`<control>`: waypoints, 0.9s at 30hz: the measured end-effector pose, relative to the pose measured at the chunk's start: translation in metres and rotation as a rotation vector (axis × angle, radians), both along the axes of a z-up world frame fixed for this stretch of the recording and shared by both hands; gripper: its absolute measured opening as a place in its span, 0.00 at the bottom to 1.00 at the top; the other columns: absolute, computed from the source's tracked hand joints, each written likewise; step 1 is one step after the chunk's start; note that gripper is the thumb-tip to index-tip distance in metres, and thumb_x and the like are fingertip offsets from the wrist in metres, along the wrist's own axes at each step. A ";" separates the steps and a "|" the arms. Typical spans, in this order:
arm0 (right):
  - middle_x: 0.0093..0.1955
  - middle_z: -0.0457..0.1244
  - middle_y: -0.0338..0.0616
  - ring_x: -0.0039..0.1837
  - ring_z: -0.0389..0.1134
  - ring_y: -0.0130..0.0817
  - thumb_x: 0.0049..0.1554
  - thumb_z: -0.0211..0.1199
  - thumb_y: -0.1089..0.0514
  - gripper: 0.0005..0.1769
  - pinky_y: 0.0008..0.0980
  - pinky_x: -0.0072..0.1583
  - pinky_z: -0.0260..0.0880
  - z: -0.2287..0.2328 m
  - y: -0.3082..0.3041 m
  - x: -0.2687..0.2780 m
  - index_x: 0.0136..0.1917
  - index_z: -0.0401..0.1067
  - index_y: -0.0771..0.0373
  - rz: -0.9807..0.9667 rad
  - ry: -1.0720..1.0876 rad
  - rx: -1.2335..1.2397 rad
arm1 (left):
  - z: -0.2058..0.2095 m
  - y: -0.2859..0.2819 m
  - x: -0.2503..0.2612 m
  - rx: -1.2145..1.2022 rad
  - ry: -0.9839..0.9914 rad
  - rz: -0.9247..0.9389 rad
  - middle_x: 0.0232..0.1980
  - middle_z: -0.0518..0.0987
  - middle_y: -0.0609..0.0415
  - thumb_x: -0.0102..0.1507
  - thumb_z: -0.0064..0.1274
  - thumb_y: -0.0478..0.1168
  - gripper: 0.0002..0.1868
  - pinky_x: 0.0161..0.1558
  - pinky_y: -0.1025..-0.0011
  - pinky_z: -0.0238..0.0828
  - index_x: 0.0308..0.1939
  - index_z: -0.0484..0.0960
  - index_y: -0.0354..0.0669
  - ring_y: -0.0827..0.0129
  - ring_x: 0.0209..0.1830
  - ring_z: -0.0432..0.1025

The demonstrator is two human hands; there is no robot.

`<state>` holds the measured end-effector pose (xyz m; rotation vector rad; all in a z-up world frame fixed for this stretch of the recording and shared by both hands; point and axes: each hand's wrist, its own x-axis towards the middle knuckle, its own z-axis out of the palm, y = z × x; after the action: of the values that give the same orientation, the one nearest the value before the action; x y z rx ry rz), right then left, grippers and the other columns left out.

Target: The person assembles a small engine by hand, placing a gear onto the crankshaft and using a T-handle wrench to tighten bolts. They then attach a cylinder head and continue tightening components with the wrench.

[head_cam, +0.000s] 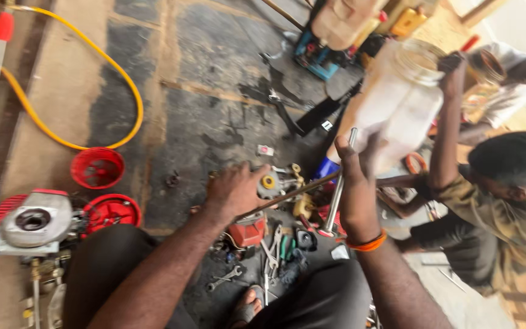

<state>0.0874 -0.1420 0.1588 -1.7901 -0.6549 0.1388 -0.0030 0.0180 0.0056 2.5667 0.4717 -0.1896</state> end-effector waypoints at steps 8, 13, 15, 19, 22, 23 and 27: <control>0.44 0.64 0.52 0.48 0.67 0.52 0.54 0.70 0.38 0.31 0.49 0.52 0.68 0.046 -0.013 0.036 0.49 0.70 0.68 0.670 -1.363 -0.389 | -0.001 -0.003 0.001 0.034 -0.033 0.002 0.76 0.59 0.39 0.49 0.56 0.83 0.58 0.62 0.43 0.68 0.78 0.56 0.70 0.40 0.71 0.61; 0.30 0.56 0.46 0.35 0.58 0.48 0.63 0.64 0.50 0.22 0.47 0.43 0.58 0.011 -0.017 0.012 0.33 0.62 0.61 0.226 -1.042 -0.350 | 0.003 -0.013 0.004 0.022 -0.028 0.033 0.71 0.65 0.41 0.51 0.59 0.78 0.54 0.55 0.45 0.74 0.77 0.59 0.69 0.42 0.66 0.66; 0.29 0.54 0.47 0.33 0.56 0.47 0.69 0.62 0.54 0.25 0.46 0.42 0.55 0.000 -0.015 -0.003 0.32 0.59 0.61 0.027 -1.030 -0.325 | 0.002 -0.021 0.005 0.059 -0.095 0.028 0.64 0.72 0.40 0.53 0.60 0.74 0.52 0.53 0.49 0.77 0.78 0.63 0.70 0.47 0.61 0.72; 0.27 0.52 0.48 0.29 0.54 0.43 0.72 0.62 0.55 0.27 0.42 0.38 0.53 -0.002 -0.005 -0.022 0.33 0.59 0.63 -0.298 -1.014 -0.312 | 0.002 -0.023 0.012 0.006 -0.099 0.058 0.60 0.71 0.39 0.48 0.66 0.75 0.55 0.54 0.51 0.73 0.74 0.65 0.64 0.47 0.60 0.70; 0.26 0.54 0.45 0.28 0.55 0.38 0.73 0.63 0.54 0.28 0.40 0.36 0.54 -0.006 -0.004 -0.026 0.33 0.59 0.63 -0.464 -0.941 -0.299 | -0.003 -0.027 0.012 0.032 -0.133 0.058 0.58 0.72 0.39 0.47 0.67 0.74 0.56 0.57 0.52 0.71 0.74 0.65 0.60 0.48 0.58 0.70; 0.26 0.55 0.43 0.27 0.56 0.37 0.73 0.64 0.54 0.28 0.39 0.36 0.54 -0.009 -0.006 -0.026 0.33 0.59 0.63 -0.505 -0.917 -0.288 | -0.005 -0.029 0.012 0.025 -0.130 0.063 0.57 0.73 0.39 0.49 0.66 0.74 0.56 0.57 0.52 0.71 0.74 0.65 0.59 0.48 0.58 0.71; 0.29 0.58 0.46 0.31 0.58 0.39 0.70 0.66 0.50 0.25 0.40 0.38 0.58 -0.009 -0.005 -0.024 0.37 0.63 0.66 -0.496 -0.815 -0.270 | 0.001 -0.029 0.007 0.022 -0.152 0.071 0.58 0.72 0.39 0.51 0.65 0.72 0.53 0.55 0.52 0.72 0.74 0.65 0.59 0.47 0.58 0.70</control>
<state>0.0634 -0.1471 0.1500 -2.2086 -0.7433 -0.9175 0.0037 -0.0109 0.0068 2.5571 0.5090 0.0358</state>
